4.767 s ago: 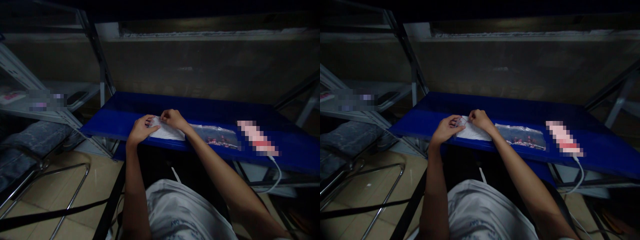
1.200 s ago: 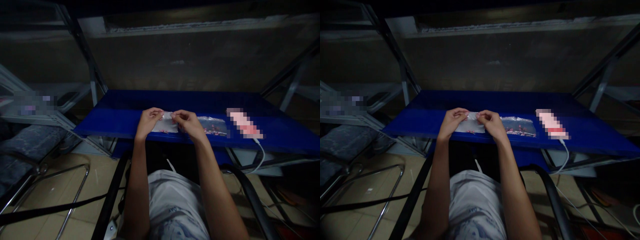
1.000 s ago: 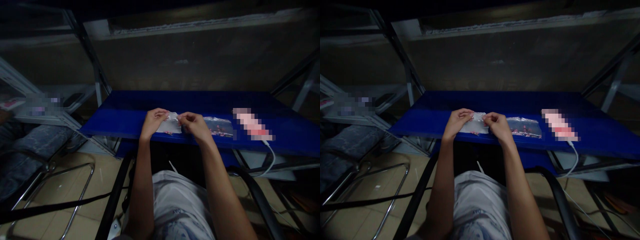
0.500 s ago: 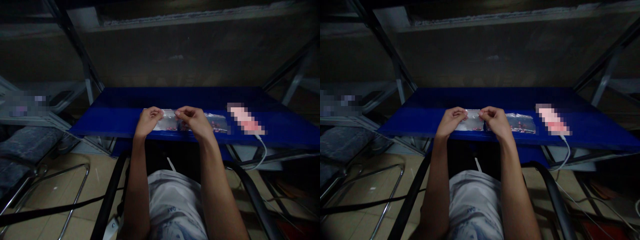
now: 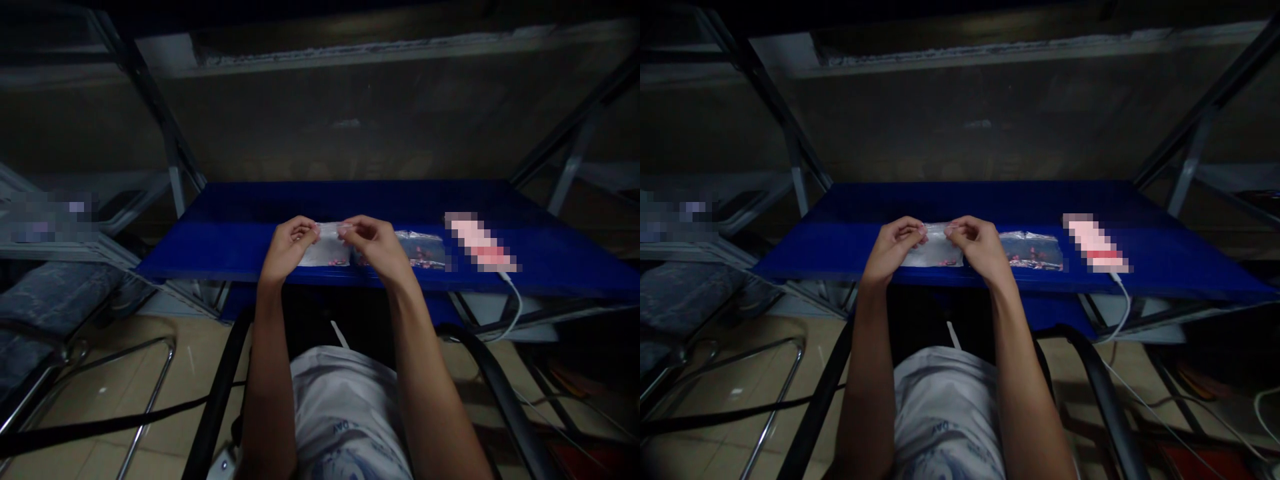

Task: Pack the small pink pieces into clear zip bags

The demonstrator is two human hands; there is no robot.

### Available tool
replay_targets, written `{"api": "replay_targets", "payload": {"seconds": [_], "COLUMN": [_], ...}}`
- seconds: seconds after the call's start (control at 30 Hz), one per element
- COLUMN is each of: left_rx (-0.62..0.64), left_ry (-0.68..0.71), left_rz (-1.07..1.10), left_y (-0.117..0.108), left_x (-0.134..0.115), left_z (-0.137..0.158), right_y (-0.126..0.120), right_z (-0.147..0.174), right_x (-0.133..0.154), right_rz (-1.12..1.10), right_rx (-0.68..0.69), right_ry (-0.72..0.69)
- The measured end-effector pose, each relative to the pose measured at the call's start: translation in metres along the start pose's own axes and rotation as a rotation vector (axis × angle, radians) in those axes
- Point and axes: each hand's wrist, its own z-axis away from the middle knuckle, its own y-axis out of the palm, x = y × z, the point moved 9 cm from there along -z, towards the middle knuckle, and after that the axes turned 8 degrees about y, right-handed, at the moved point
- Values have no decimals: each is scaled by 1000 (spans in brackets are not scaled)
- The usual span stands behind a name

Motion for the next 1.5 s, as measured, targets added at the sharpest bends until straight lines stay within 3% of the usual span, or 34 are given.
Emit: {"api": "replay_targets", "payload": {"seconds": [0.37, 0.63, 0.93, 1.07, 1.27, 1.4, 1.5], "left_rx": [-10, 4, 36, -19, 10, 14, 11], "left_ry": [84, 82, 92, 119, 48, -29, -76], "left_rz": [-31, -41, -37, -97, 91, 154, 204], "left_y": [3, 7, 17, 14, 40, 69, 97], "left_x": [-7, -4, 1, -3, 9, 16, 23], "left_z": [-1, -2, -2, -2, -6, -11, -20], "right_y": [4, 20, 12, 7, -26, -51, -84], "right_z": [2, -7, -2, 1, -4, -2, 5], "right_x": [8, -6, 3, 2, -6, -8, -14], "right_rz": [-32, -92, -54, -88, -47, -4, -8], "right_rx": [-35, 50, 60, 107, -68, -94, -183], "right_ry": [-88, -8, -38, 12, 47, 67, 89]}}
